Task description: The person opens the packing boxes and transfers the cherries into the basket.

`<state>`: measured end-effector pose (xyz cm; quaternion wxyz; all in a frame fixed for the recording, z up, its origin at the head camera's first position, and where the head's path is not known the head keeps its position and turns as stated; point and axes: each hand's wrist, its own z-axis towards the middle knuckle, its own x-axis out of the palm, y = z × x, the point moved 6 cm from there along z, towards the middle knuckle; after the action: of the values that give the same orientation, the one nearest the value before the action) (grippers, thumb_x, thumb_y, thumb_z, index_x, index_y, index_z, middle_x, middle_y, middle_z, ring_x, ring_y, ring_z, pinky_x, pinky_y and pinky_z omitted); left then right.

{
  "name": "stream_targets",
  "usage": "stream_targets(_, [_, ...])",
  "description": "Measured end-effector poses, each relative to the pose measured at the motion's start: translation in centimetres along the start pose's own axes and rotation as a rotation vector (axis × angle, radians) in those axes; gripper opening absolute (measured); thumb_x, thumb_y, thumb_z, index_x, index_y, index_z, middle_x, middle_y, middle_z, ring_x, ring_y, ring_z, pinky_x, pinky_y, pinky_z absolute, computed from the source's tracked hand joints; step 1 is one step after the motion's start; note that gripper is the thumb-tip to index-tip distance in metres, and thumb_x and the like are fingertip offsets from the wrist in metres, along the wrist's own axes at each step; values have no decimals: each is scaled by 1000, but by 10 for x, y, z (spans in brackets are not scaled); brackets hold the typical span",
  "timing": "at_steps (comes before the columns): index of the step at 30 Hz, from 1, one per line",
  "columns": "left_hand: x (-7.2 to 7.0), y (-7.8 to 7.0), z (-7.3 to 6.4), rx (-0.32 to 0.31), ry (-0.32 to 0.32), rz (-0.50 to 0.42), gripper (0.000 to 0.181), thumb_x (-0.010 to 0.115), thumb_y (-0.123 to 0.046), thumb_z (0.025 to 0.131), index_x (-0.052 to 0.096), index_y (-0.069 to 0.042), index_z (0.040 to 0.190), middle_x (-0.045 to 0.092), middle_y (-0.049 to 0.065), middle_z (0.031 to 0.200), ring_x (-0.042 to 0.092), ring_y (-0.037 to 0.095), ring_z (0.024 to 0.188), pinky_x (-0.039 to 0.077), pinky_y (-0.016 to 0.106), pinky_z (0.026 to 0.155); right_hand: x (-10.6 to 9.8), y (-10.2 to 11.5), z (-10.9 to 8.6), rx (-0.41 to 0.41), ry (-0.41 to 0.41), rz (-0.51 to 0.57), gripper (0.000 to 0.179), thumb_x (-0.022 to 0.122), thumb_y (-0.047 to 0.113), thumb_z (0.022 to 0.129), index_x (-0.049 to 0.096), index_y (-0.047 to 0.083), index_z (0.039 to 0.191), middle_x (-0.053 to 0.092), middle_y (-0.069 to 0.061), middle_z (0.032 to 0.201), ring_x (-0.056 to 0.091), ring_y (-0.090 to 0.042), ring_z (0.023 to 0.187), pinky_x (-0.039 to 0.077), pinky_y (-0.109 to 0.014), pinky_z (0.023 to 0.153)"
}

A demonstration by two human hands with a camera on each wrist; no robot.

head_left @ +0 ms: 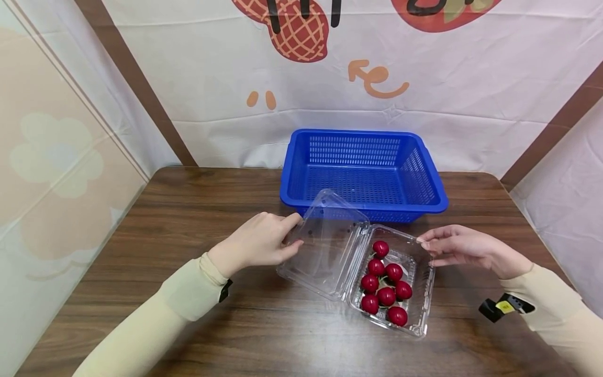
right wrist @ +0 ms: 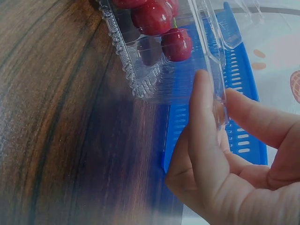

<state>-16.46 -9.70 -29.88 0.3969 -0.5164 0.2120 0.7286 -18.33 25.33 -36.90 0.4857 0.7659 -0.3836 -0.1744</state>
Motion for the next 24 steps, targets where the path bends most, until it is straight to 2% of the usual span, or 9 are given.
stream_targets(8, [3, 6, -7, -62, 3, -61, 27, 68, -23, 80, 56, -8, 99, 44, -14, 52, 41, 0, 45, 34, 17, 42, 1, 3, 4, -9, 3, -7, 17, 51, 8, 96, 61, 10, 110, 61, 3, 98, 60, -6, 85, 55, -29, 86])
stream_targets(15, [10, 13, -14, -159, 102, -169, 39, 73, -25, 78, 53, -9, 108, 45, -15, 53, 41, -2, 45, 35, 16, 43, 1, 5, 10, 2, 7, -11, 19, 50, 9, 97, 63, 12, 111, 64, 4, 97, 61, -6, 85, 55, -29, 86])
stream_targets(24, [16, 18, -23, -251, 187, -204, 42, 75, -30, 76, 52, -13, 107, 49, -17, 54, 45, -3, 45, 39, 17, 44, 2, 5, 16, 33, -9, -34, 19, 52, 12, 96, 63, 10, 113, 63, 5, 95, 61, -6, 85, 55, -29, 86])
